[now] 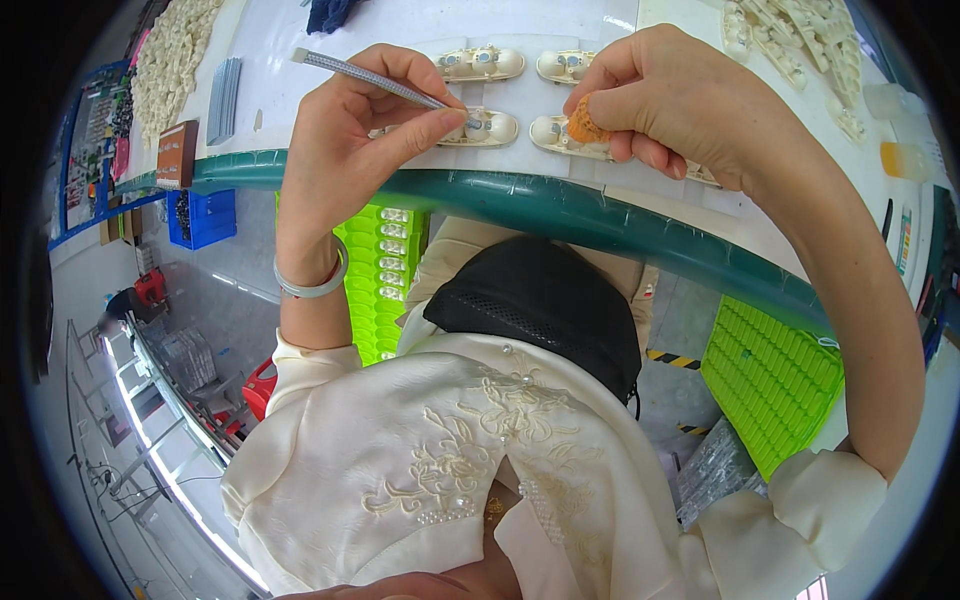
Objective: Assembling small white plastic components by applying glue and using a fine-tipped tool on a production line.
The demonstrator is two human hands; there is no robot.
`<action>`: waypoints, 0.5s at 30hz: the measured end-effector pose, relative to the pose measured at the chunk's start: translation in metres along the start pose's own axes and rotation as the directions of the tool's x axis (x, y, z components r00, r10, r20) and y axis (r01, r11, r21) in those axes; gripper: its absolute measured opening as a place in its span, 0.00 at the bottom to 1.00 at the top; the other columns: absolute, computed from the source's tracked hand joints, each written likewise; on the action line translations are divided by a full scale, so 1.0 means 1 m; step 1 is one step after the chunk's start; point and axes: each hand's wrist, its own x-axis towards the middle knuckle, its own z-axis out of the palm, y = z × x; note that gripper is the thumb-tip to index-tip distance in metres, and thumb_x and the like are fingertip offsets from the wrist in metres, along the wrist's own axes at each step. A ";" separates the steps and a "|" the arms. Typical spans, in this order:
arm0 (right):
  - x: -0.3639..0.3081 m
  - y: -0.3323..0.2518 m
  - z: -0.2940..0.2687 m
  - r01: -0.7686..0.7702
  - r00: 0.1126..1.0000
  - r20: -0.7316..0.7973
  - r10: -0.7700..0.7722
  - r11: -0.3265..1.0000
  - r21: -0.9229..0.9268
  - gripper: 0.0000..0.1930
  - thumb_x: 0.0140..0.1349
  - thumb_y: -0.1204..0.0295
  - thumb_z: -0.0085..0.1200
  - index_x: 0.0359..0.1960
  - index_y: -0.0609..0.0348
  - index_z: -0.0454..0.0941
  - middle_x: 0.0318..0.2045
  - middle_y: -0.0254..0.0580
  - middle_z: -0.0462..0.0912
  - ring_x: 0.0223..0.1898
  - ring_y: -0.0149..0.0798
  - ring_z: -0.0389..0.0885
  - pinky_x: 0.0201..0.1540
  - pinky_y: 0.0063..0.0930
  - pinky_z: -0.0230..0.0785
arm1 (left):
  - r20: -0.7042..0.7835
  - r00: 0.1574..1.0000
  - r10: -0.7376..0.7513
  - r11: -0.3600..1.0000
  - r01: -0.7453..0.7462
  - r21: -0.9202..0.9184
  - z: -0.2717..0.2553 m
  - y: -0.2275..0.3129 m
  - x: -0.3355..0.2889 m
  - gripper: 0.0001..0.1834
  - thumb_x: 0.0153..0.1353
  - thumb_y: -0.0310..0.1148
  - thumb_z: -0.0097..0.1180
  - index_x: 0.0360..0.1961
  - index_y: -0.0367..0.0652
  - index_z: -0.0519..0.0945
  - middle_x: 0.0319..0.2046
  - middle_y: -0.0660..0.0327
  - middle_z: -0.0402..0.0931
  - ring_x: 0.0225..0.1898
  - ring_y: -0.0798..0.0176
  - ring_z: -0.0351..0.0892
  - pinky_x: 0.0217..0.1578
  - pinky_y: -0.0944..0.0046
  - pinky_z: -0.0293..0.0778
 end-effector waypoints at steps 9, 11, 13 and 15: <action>0.007 -0.002 -0.005 -0.023 1.000 0.004 0.023 0.997 -0.077 0.09 0.54 0.79 0.49 0.35 0.69 0.78 0.13 0.38 0.74 0.06 0.19 0.62 0.07 0.13 0.52 | 0.037 0.999 -0.020 0.984 0.014 0.176 0.003 0.010 0.008 0.06 0.51 0.20 0.60 0.29 0.36 0.74 0.28 0.65 0.76 0.34 0.72 0.79 0.40 0.72 0.77; 0.008 -0.005 -0.006 -0.018 0.999 0.049 0.023 0.996 -0.086 0.09 0.54 0.79 0.49 0.35 0.69 0.78 0.14 0.38 0.74 0.06 0.20 0.63 0.07 0.13 0.53 | 0.035 0.999 -0.037 0.987 0.031 0.160 0.004 0.012 0.008 0.07 0.51 0.20 0.60 0.29 0.36 0.74 0.28 0.65 0.76 0.33 0.72 0.79 0.39 0.72 0.77; 0.008 -0.003 -0.006 -0.018 0.999 0.038 0.021 0.996 -0.091 0.08 0.54 0.79 0.49 0.35 0.69 0.78 0.14 0.38 0.74 0.06 0.20 0.63 0.07 0.13 0.53 | 0.035 0.996 -0.077 0.984 0.070 0.162 0.004 0.015 0.009 0.07 0.51 0.21 0.60 0.29 0.36 0.74 0.28 0.65 0.76 0.34 0.72 0.79 0.39 0.72 0.77; 0.008 -0.004 -0.005 -0.014 0.999 0.029 0.017 0.995 -0.101 0.08 0.54 0.79 0.49 0.34 0.68 0.78 0.14 0.38 0.74 0.07 0.20 0.63 0.07 0.14 0.53 | 0.037 0.998 -0.051 0.987 0.044 0.155 0.004 0.010 0.009 0.07 0.51 0.21 0.60 0.29 0.36 0.74 0.28 0.65 0.76 0.34 0.72 0.79 0.39 0.72 0.77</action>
